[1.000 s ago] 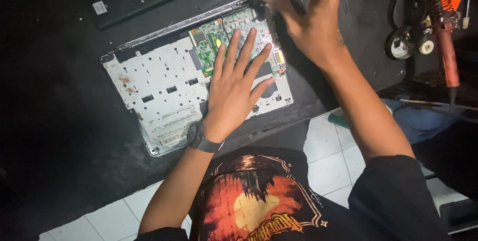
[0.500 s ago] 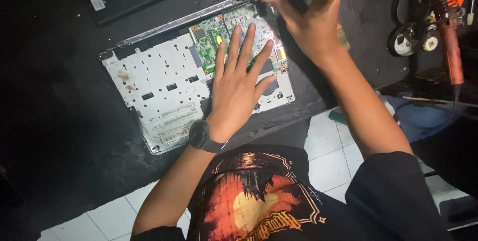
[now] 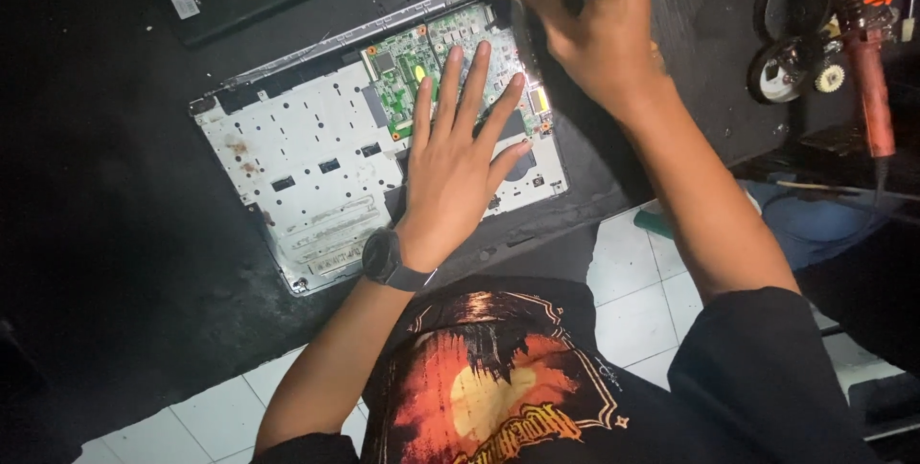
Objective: The person is performing final reassembly of a laptop, including screwing in internal components and cleaning with a brush.
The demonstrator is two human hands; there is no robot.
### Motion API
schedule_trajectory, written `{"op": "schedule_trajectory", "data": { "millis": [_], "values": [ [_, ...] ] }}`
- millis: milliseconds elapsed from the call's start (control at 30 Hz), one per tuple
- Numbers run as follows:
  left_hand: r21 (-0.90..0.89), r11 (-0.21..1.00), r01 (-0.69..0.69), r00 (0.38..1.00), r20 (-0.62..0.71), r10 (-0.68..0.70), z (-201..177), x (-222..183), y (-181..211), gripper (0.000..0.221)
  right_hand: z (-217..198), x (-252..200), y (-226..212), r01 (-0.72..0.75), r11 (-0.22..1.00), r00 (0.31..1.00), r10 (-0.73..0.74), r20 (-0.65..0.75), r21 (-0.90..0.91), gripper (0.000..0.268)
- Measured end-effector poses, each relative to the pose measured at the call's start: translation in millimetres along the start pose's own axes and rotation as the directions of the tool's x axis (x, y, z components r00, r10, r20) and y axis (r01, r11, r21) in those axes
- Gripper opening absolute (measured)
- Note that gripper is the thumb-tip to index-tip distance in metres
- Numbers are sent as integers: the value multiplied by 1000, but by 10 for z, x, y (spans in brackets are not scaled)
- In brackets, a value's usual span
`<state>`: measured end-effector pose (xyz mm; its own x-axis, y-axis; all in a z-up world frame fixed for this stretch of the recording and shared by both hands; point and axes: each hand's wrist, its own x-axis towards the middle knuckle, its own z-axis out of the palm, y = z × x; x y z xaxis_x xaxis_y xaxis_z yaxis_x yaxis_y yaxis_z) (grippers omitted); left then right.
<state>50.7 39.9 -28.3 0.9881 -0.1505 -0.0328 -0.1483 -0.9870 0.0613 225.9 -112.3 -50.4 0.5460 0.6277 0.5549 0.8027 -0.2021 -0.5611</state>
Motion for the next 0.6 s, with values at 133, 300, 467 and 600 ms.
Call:
{"op": "schedule_trajectory", "data": {
  "millis": [133, 300, 467, 600],
  "values": [
    [1, 1000, -3, 1000, 7, 3, -4, -4, -3, 74, -74, 4, -7, -70, 979, 996, 80, 48, -189, 52],
    [-16, 1000, -1, 1000, -6, 1, -4, -3, -1, 72, -77, -21, 3, 50, 999, 999, -49, 8, -13, 66],
    [-54, 999, -6, 1000, -25, 5, 33, -10, -1, 72, -75, -11, 4, -8, 999, 995, 12, 97, -44, 66],
    [-37, 999, 4, 1000, -19, -4, 22, -7, -3, 72, -19, -62, 76, 39, 992, 999, -39, 3, -124, 72]
  ]
}}
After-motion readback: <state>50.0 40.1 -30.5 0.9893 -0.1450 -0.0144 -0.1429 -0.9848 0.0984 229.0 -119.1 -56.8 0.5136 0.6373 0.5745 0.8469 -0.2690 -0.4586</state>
